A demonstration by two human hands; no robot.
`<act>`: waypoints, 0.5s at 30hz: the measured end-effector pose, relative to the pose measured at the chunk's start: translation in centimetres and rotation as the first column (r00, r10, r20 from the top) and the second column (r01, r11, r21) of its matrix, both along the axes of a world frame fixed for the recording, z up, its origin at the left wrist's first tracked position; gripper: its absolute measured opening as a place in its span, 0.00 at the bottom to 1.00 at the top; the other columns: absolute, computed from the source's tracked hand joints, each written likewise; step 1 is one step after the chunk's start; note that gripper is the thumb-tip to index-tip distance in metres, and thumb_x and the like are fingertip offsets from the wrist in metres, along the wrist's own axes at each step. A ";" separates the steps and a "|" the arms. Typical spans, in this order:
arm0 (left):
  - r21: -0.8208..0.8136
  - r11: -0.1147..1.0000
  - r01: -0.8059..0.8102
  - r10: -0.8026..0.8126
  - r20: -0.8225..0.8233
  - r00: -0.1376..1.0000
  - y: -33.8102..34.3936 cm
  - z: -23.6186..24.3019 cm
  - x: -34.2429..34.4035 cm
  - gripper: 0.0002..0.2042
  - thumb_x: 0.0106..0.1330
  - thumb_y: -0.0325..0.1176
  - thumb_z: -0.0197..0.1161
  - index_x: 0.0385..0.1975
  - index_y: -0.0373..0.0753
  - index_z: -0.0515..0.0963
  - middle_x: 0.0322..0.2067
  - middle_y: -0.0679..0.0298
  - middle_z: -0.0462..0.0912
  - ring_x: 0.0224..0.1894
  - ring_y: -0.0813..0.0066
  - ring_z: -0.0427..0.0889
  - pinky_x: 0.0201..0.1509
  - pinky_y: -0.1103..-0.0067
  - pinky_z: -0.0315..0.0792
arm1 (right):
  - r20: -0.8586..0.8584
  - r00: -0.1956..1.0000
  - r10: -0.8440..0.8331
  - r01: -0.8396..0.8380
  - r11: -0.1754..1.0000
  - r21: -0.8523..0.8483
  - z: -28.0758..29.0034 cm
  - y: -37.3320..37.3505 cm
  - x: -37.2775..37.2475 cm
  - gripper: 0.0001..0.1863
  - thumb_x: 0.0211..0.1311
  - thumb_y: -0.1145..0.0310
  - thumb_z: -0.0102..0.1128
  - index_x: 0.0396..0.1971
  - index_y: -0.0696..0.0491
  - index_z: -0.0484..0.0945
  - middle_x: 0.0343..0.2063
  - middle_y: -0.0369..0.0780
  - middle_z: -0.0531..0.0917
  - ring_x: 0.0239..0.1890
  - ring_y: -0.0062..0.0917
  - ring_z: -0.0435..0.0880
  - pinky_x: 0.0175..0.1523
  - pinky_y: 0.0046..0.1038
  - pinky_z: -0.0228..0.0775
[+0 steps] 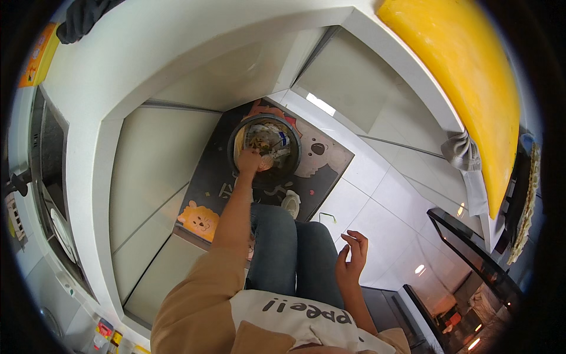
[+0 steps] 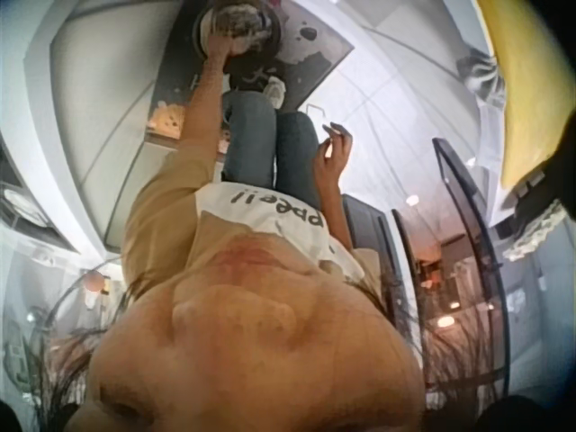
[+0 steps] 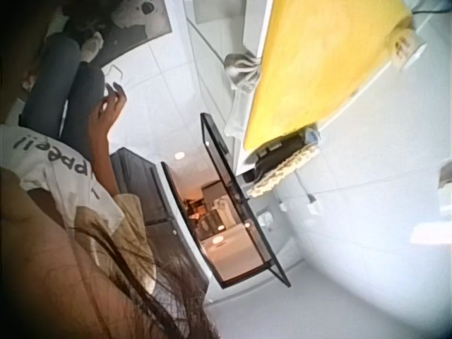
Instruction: The person washes several dishes and utensils in the kitchen sink, rinses them, and places them on the counter. Then the person sweeps the kitchen floor with a broom and dustpan, collecting debris into the dustpan.
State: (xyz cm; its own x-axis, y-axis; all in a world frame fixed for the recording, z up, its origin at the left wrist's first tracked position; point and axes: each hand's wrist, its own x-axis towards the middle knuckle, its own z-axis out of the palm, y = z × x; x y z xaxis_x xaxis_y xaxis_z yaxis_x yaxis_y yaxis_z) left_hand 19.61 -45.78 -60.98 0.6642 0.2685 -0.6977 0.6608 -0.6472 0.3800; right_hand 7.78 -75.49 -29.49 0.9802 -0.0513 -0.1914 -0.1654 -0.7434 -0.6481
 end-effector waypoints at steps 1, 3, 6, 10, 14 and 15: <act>-0.078 0.955 -0.287 0.289 0.018 0.957 -0.7 -0.4 -0.1 0.14 0.74 0.35 0.54 0.52 0.35 0.80 0.40 0.51 0.84 0.20 0.66 0.80 0.19 0.72 0.77 | 0.008 1.000 0.025 -0.025 1.000 -0.010 0.2 0.0 -0.1 0.19 0.52 0.90 0.47 0.42 0.59 0.79 0.47 0.48 0.75 0.48 0.35 0.76 0.50 0.30 0.70; -0.300 0.541 -0.786 0.766 -0.211 0.607 -2.1 -1.0 -0.2 0.14 0.74 0.34 0.53 0.52 0.35 0.80 0.40 0.50 0.84 0.21 0.65 0.80 0.18 0.72 0.76 | 0.031 0.999 0.040 -0.040 0.999 -0.012 0.4 -0.1 0.1 0.20 0.52 0.90 0.47 0.43 0.59 0.79 0.47 0.48 0.75 0.47 0.35 0.76 0.48 0.30 0.70; -0.291 0.468 -0.835 0.761 -0.347 0.548 -2.2 -0.6 -1.0 0.15 0.75 0.35 0.53 0.52 0.34 0.78 0.43 0.51 0.83 0.23 0.64 0.82 0.19 0.72 0.80 | 0.024 1.000 0.017 -0.017 1.000 0.018 1.5 0.1 -0.2 0.20 0.52 0.90 0.47 0.43 0.59 0.79 0.46 0.48 0.75 0.48 0.36 0.76 0.48 0.30 0.71; -0.227 0.415 -0.881 0.759 -0.447 0.473 -0.7 1.8 -2.5 0.16 0.75 0.37 0.52 0.54 0.33 0.76 0.43 0.52 0.82 0.25 0.66 0.83 0.22 0.73 0.84 | 0.029 0.999 0.031 -0.032 0.999 0.027 3.1 0.3 -0.5 0.20 0.52 0.90 0.47 0.43 0.59 0.79 0.45 0.48 0.75 0.49 0.38 0.77 0.49 0.30 0.71; -0.376 0.321 -0.869 0.793 -0.395 0.464 -0.5 6.8 -3.7 0.17 0.76 0.41 0.52 0.51 0.32 0.75 0.41 0.55 0.82 0.31 0.66 0.84 0.26 0.74 0.83 | -0.042 0.995 0.095 -0.088 0.987 0.137 4.4 0.5 -0.8 0.16 0.56 0.87 0.49 0.43 0.58 0.79 0.43 0.47 0.77 0.49 0.38 0.78 0.51 0.32 0.71; -0.488 0.318 -0.813 0.780 -0.353 0.517 -0.5 8.8 -3.9 0.16 0.76 0.41 0.51 0.49 0.33 0.75 0.39 0.56 0.82 0.32 0.68 0.84 0.27 0.74 0.84 | -0.075 0.992 0.099 -0.083 0.978 0.192 4.6 0.6 -0.8 0.16 0.57 0.86 0.50 0.43 0.58 0.79 0.43 0.46 0.78 0.48 0.36 0.79 0.51 0.31 0.71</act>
